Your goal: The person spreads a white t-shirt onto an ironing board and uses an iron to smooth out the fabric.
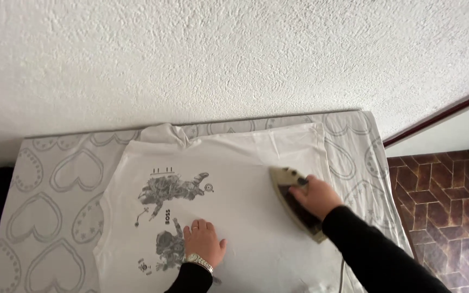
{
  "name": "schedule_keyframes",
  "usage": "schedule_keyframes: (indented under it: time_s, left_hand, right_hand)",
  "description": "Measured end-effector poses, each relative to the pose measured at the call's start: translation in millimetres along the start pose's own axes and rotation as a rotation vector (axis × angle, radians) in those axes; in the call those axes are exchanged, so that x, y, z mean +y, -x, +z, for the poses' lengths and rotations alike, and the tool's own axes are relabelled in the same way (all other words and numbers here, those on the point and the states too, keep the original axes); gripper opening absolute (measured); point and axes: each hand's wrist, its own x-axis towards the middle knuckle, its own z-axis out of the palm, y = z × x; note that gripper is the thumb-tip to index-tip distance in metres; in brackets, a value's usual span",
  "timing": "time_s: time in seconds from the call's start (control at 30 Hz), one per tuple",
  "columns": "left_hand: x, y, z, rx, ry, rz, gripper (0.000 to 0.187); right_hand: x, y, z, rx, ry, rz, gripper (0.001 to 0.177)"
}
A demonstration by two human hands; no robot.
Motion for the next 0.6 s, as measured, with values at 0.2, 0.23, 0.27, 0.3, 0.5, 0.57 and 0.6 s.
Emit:
schedule_keyframes:
  time_s: [0.2,0.23,0.27,0.3,0.5,0.57,0.6]
  left_hand:
    - [-1,-18,-27,0.128,0.226,0.205,0.058]
    - [2,-23,-27,0.147,0.307,0.290,0.067]
    - [4,-28,-33,0.146,0.304,0.297,0.067]
    - [7,-32,-38,0.065,0.298,0.339,0.069]
    - [22,-79,-21,0.115,0.228,0.446,0.074]
    - [22,-91,-23,0.151,0.227,0.436,0.074]
    - [20,-96,-25,0.123,0.244,0.400,0.074]
  right_hand:
    - [8,-48,-52,0.108,-0.107,0.243,0.068]
    - [13,-53,-62,0.119,-0.101,0.283,0.069]
    - [8,-51,-67,0.121,-0.104,0.290,0.069]
    - [5,-48,-73,0.092,-0.132,0.288,0.063]
    - [14,-36,-38,-0.094,-0.036,0.098,0.060]
    - [15,-31,-23,-0.190,0.178,-0.029,0.072]
    - [18,-32,-13,-0.217,0.245,-0.191,0.067]
